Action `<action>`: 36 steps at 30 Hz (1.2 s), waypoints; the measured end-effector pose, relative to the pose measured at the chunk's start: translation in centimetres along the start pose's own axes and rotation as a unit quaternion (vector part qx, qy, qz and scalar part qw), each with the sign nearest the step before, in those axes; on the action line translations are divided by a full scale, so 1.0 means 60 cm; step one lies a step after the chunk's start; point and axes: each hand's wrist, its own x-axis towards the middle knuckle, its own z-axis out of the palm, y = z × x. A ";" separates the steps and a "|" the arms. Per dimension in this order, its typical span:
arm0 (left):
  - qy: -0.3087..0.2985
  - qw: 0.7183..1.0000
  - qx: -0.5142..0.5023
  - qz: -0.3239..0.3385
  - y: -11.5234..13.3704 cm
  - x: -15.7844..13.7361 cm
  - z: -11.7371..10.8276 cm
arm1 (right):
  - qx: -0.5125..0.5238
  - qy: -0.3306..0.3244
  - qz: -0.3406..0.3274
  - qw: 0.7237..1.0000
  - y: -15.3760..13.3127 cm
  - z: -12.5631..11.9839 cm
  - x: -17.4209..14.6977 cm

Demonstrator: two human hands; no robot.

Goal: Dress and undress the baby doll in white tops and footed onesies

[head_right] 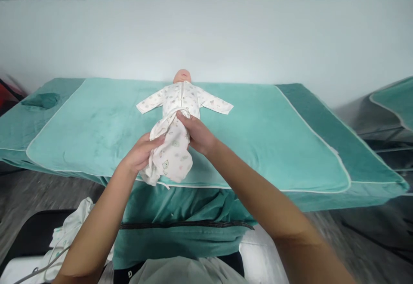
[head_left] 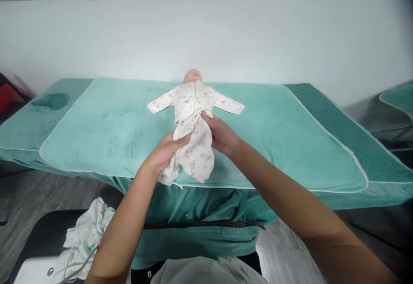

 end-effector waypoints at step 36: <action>0.005 0.884 0.467 -0.014 -0.034 0.078 0.040 | -0.213 0.238 -0.092 0.943 0.204 -0.137 -0.078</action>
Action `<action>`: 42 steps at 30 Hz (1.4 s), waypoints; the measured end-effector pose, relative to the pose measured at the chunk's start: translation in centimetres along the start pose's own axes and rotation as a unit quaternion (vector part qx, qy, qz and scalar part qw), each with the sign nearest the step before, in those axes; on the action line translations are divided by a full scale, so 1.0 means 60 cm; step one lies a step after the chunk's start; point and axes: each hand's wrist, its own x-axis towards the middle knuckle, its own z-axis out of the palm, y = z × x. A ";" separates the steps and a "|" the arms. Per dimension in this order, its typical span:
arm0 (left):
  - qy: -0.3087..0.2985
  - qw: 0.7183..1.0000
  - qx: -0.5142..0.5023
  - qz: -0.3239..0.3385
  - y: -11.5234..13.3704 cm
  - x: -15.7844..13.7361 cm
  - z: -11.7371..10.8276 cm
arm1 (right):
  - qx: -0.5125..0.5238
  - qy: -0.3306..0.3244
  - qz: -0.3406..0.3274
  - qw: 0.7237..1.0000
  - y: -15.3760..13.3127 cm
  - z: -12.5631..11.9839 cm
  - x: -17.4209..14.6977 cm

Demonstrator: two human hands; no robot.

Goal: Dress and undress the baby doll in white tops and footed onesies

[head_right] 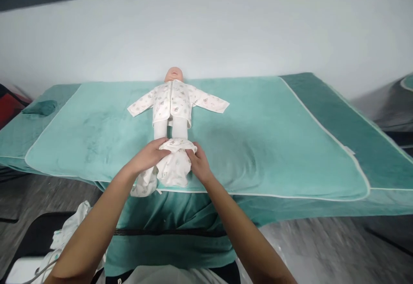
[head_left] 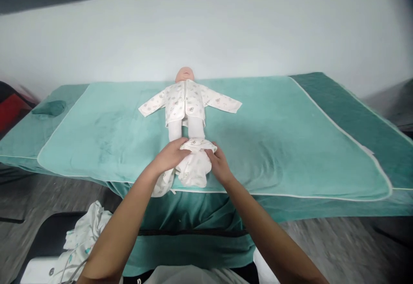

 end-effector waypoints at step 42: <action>0.239 0.938 0.238 0.083 0.017 0.226 -0.002 | 0.184 0.063 0.034 0.980 0.033 0.007 0.145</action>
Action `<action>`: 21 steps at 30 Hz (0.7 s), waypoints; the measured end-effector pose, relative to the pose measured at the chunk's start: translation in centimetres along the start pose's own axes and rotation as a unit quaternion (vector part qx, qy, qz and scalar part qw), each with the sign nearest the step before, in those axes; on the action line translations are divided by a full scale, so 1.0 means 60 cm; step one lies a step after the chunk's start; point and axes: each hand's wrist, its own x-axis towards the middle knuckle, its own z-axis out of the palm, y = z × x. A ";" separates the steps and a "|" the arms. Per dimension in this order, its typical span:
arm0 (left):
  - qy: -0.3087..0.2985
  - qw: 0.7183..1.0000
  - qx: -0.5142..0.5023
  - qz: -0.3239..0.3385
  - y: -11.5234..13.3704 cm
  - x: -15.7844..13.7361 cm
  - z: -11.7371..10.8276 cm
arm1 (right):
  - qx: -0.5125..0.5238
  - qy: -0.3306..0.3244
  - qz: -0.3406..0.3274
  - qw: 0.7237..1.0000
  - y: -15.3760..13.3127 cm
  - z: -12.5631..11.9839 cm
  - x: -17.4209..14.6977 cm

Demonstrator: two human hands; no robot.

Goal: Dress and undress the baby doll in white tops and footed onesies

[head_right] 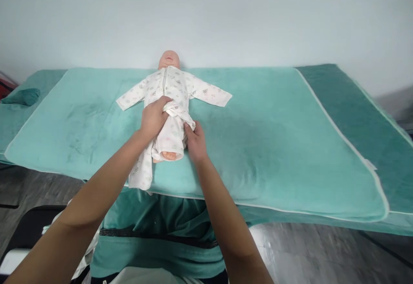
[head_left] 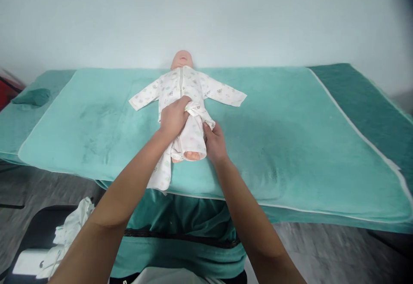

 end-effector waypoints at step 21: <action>-0.046 0.736 -0.664 -0.123 -0.134 -0.031 0.034 | -0.337 -0.326 -0.036 0.882 -0.196 0.088 0.088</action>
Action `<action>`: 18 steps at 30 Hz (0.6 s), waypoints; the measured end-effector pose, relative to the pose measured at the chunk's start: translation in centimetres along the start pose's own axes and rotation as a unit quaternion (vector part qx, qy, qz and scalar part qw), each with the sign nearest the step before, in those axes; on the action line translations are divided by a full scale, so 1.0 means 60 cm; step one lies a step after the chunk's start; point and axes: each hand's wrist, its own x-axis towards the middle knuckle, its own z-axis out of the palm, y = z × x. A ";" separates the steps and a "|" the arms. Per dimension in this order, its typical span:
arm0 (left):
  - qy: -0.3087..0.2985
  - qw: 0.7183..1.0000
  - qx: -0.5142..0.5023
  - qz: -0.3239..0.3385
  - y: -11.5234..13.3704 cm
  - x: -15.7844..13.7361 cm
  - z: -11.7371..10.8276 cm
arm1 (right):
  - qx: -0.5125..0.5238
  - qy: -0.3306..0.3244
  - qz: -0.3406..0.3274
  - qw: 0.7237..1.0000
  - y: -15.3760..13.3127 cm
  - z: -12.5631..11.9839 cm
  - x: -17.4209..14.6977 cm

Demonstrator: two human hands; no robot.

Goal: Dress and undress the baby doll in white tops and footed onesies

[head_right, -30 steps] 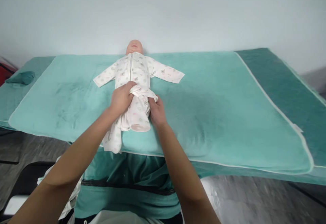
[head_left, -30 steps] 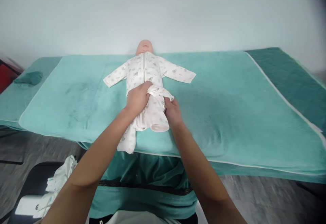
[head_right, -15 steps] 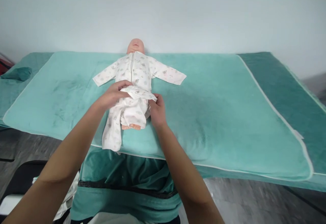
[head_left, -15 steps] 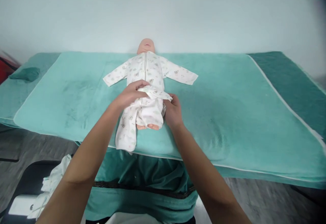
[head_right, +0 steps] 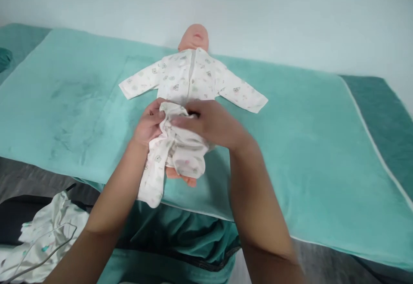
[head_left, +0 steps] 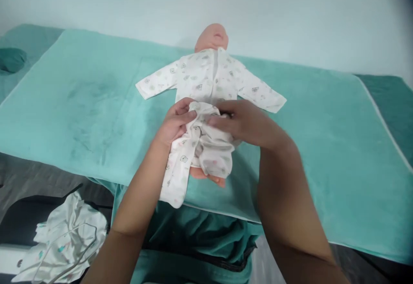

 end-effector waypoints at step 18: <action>0.009 0.999 0.039 -0.002 -0.008 -0.018 0.003 | 0.310 -0.030 -0.005 0.950 0.068 0.019 0.030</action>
